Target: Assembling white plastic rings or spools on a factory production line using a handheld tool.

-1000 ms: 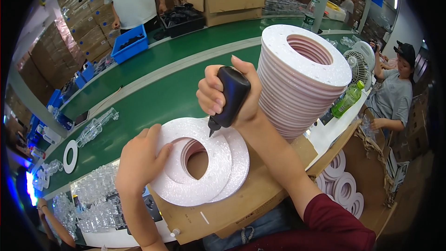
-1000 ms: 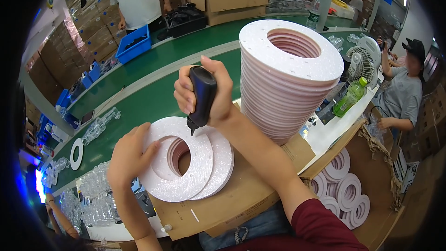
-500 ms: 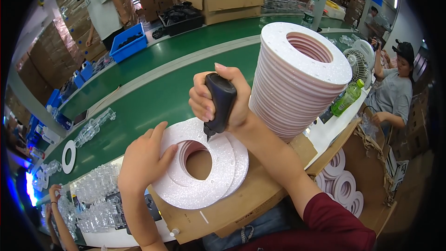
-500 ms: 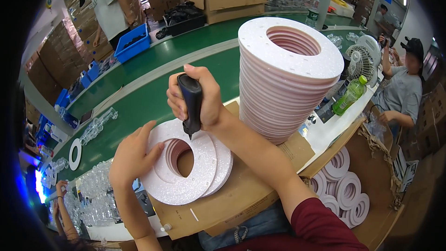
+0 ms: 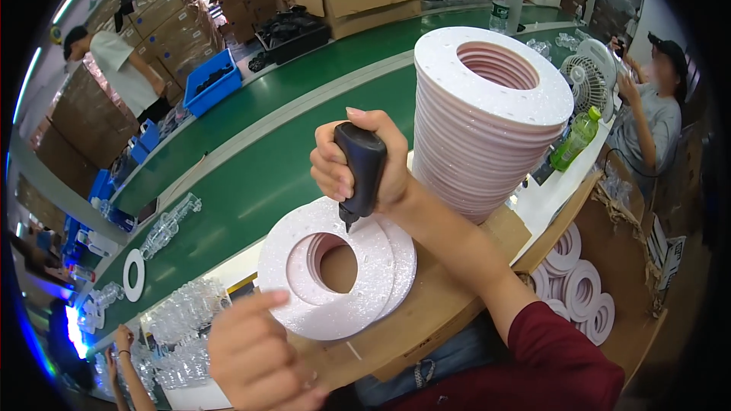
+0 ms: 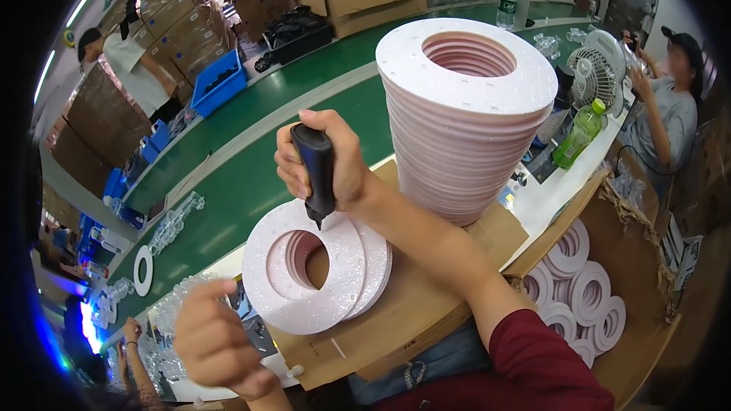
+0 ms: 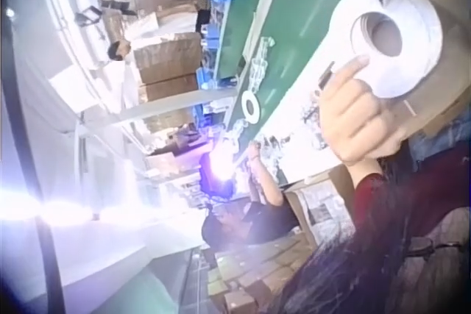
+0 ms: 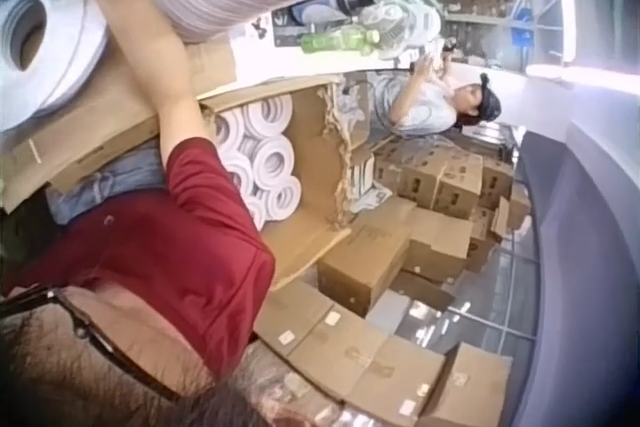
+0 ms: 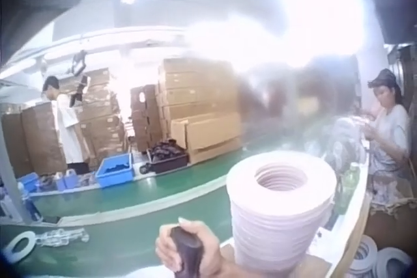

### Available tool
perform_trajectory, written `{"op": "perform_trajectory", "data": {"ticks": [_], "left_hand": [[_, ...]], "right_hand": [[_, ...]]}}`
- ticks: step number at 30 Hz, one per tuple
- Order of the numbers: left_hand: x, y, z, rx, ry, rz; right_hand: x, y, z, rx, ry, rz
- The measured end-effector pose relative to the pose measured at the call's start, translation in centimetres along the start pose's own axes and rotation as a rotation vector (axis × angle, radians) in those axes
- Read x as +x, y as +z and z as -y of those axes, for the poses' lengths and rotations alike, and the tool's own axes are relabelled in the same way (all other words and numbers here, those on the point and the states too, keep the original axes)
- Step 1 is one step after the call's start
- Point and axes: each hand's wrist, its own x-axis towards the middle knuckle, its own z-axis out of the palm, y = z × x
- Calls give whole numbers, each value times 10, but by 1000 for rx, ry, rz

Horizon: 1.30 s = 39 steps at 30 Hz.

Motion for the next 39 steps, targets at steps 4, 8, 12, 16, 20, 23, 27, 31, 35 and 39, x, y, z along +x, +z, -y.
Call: {"op": "perform_trajectory", "data": {"ticks": [4, 8, 12, 16, 20, 23, 27, 31, 35, 39], "left_hand": [[18, -12, -18, -45, 146, 4], [1, 3, -1, -114, 124, -61], [-9, 6, -12, -115, 43, -70], [-19, 9, -14, -108, -23, -82], [-23, 14, -12, -97, -61, -93], [-26, 15, -10, -89, -81, -96], [-28, 17, -8, -70, -106, -101], [-29, 18, -9, -55, -136, -111], [-30, 18, -10, -38, -163, -124], [-31, 18, -10, -17, -191, -138]], "right_hand": [[-3, -1, 6, 23, -12, 25], [-4, -16, 10, 144, -7, 28], [-1, -9, 19, 8, -84, 53], [-1, -7, 22, -110, -96, 38], [0, -10, 18, -196, -94, -21], [-2, -11, 19, -225, -84, -43], [-3, -11, 20, -263, -86, -63], [-2, -11, 18, -270, -83, -88], [-2, -11, 19, -267, -68, -107], [-1, -11, 17, -263, -61, -124]]}}
